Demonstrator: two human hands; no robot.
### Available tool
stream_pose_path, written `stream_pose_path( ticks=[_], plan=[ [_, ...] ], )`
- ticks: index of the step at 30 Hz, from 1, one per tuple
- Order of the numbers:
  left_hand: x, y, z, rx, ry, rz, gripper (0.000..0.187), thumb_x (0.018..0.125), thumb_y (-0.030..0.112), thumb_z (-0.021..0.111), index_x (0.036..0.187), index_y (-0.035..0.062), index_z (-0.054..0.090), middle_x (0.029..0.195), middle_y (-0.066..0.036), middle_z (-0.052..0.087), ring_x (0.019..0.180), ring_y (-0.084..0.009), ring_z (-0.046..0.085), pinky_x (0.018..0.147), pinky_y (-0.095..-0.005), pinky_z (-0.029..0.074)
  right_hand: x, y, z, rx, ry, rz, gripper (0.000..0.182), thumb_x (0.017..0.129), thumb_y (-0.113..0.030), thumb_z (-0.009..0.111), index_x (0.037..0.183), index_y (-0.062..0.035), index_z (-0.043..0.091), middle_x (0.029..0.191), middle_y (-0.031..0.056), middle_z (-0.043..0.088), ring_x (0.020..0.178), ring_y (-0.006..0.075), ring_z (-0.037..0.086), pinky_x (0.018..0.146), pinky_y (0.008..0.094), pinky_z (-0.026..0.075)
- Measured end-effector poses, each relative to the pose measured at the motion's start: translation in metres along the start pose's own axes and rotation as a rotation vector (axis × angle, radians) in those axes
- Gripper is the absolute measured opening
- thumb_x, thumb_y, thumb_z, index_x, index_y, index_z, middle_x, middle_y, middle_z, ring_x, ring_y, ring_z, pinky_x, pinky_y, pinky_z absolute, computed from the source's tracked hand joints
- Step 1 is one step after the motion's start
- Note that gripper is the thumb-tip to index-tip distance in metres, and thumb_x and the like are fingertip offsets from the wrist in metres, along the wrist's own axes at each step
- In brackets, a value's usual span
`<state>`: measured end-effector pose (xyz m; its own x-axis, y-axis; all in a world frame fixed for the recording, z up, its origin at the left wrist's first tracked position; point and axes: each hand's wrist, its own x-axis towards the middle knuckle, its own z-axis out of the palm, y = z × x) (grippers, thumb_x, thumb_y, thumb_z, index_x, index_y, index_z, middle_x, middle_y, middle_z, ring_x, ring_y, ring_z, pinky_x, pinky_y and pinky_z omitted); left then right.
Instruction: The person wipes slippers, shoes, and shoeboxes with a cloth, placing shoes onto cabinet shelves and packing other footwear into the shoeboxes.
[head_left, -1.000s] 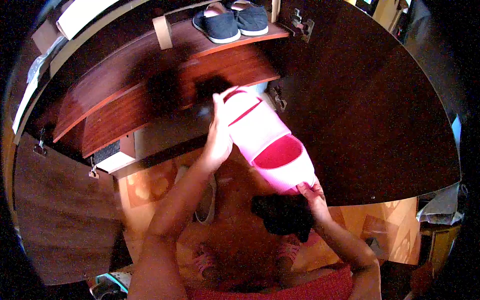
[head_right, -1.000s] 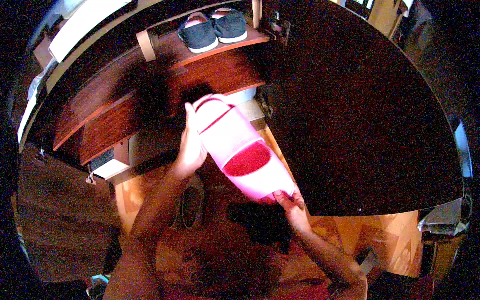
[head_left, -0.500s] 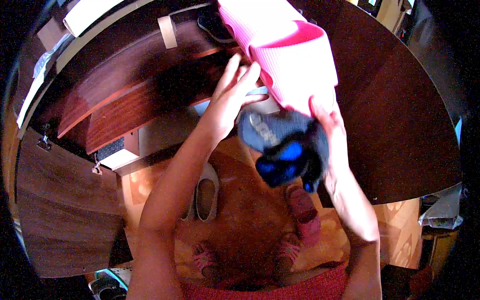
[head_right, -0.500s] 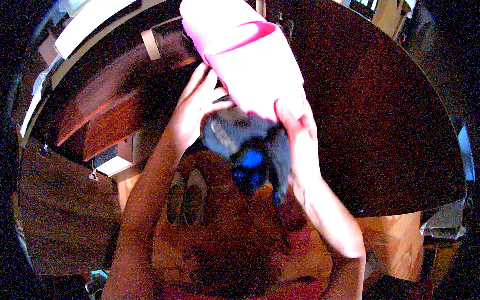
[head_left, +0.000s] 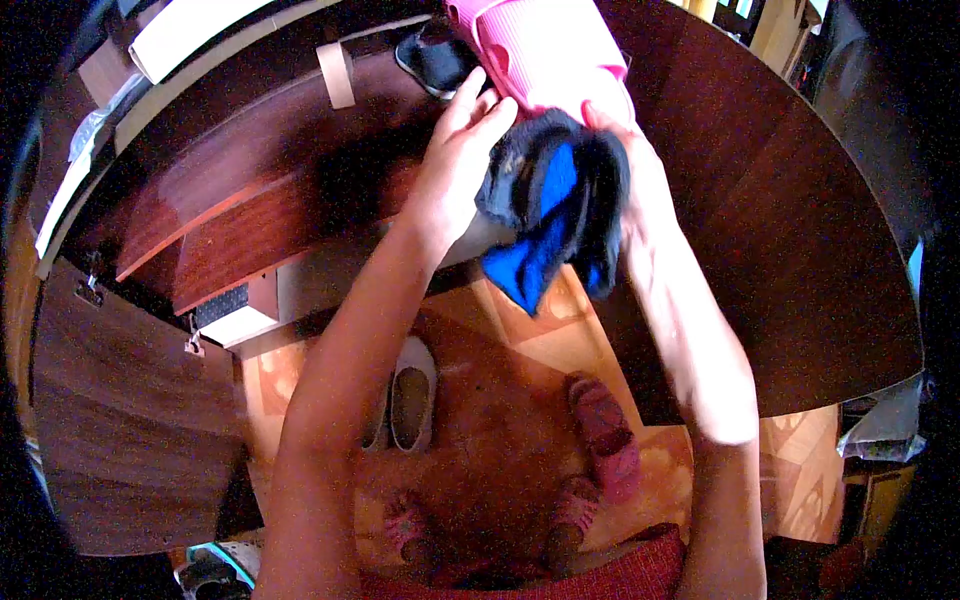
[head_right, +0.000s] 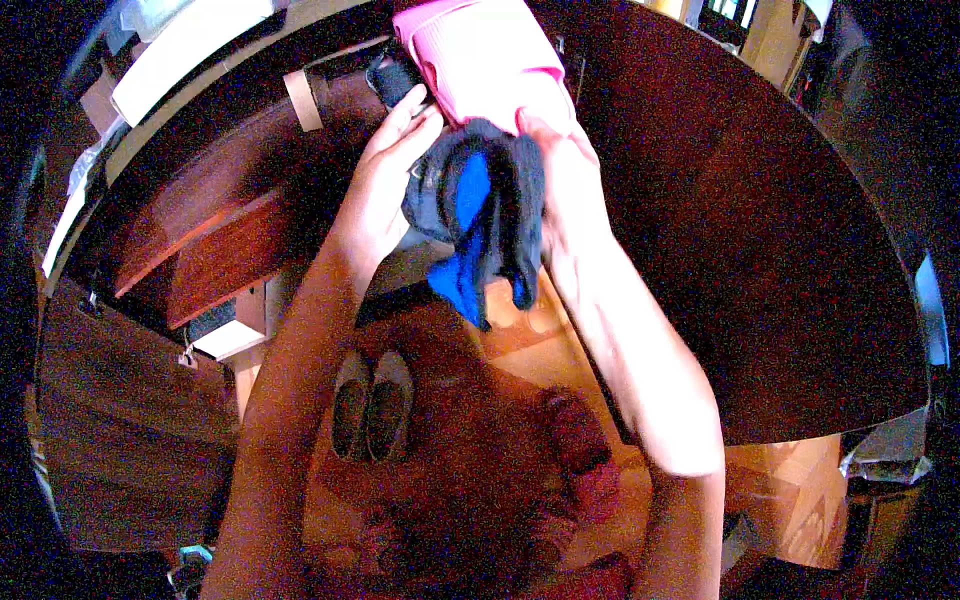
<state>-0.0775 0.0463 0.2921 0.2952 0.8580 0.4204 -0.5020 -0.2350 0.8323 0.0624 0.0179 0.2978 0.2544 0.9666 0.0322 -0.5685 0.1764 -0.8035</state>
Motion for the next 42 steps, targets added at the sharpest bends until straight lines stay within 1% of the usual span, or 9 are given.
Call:
stream_pose_path(
  ticks=[4,8,15,19,25,28,31,37,42],
  plan=[
    [-0.014,0.002,-0.012,-0.182,0.058,-0.137,0.041,0.092,0.020,0.039,0.130,0.0064,0.032,0.125,-0.008,0.043,0.114,-0.0179,0.043,0.095,-0.0359,0.035,0.042,0.001,0.017,-0.027,-0.022,-0.018,0.018,0.084,-0.018,0.052,0.083,-0.0015,0.059,0.070,0.0080,0.061,0.057,0.0176,0.058,0.051,0.0284,0.049],
    [-0.024,-0.008,-0.030,-0.129,0.046,-0.087,0.043,0.093,0.022,0.037,0.132,0.0078,0.028,0.128,-0.008,0.041,0.119,-0.0233,0.038,0.099,-0.0446,0.028,0.056,0.006,0.032,0.020,0.020,-0.077,0.016,0.084,-0.014,0.050,0.088,-0.0002,0.058,0.071,0.0082,0.061,0.060,0.0176,0.058,0.054,0.0282,0.050],
    [-0.044,-0.020,-0.046,-0.083,0.042,-0.060,0.045,0.093,0.027,0.035,0.133,0.0070,0.026,0.134,-0.012,0.033,0.123,-0.0289,0.032,0.098,-0.0413,0.030,0.087,0.015,0.042,0.020,-0.047,-0.149,0.018,0.084,-0.010,0.046,0.089,0.0029,0.057,0.077,0.0109,0.061,0.065,0.0194,0.059,0.059,0.0295,0.051],
    [-0.042,-0.021,-0.054,0.180,0.210,-0.035,0.040,0.090,0.022,0.046,0.125,0.0044,0.039,0.122,-0.008,0.046,0.112,-0.0191,0.044,0.096,-0.0324,0.033,0.078,0.011,0.041,0.092,0.010,-0.086,0.016,0.080,-0.014,0.057,0.087,0.0011,0.055,0.073,0.0088,0.058,0.057,0.0182,0.055,0.052,0.0314,0.046],
    [0.043,0.010,-0.104,1.463,0.309,0.931,0.045,0.076,0.017,0.055,0.120,0.0159,0.047,0.119,-0.017,0.044,0.114,-0.0356,0.037,0.096,-0.0468,0.028,0.058,-0.003,0.037,0.074,-0.094,0.004,0.028,0.082,-0.023,0.054,0.096,0.0007,0.054,0.075,0.0089,0.060,0.061,0.0182,0.057,0.053,0.0311,0.048],
    [0.073,0.023,-0.114,1.895,0.319,0.541,0.054,0.077,0.041,0.055,0.126,0.0239,0.041,0.120,-0.015,0.044,0.109,-0.0323,0.040,0.090,-0.0493,0.029,0.044,-0.004,0.045,-0.005,-0.140,0.010,0.026,0.083,-0.024,0.053,0.097,-0.0019,0.055,0.078,0.0090,0.061,0.061,0.0192,0.057,0.057,0.0306,0.049],
    [0.088,0.021,-0.123,1.975,0.335,0.238,0.054,0.077,0.042,0.056,0.127,0.0281,0.040,0.123,-0.013,0.043,0.111,-0.0322,0.038,0.091,-0.0519,0.028,0.029,-0.008,0.049,0.024,-0.097,-0.010,0.023,0.081,-0.019,0.055,0.096,-0.0014,0.055,0.080,0.0081,0.061,0.065,0.0179,0.057,0.059,0.0302,0.048],
    [0.092,0.014,-0.140,2.024,0.268,0.176,0.052,0.074,0.046,0.058,0.123,0.0352,0.042,0.126,-0.006,0.043,0.115,-0.0325,0.037,0.091,-0.0537,0.032,0.027,-0.011,0.057,-0.044,-0.113,-0.006,0.022,0.081,-0.017,0.056,0.096,-0.0013,0.055,0.081,0.0077,0.061,0.066,0.0175,0.057,0.060,0.0296,0.048],
    [0.092,0.012,-0.145,1.911,0.264,0.243,0.044,0.073,0.030,0.059,0.117,0.0276,0.051,0.121,-0.009,0.046,0.112,-0.0300,0.040,0.089,-0.0504,0.035,0.041,0.000,0.064,-0.109,-0.148,0.029,0.022,0.080,-0.016,0.056,0.096,-0.0013,0.055,0.082,0.0073,0.061,0.067,0.0172,0.057,0.061,0.0291,0.047]
  ],
)
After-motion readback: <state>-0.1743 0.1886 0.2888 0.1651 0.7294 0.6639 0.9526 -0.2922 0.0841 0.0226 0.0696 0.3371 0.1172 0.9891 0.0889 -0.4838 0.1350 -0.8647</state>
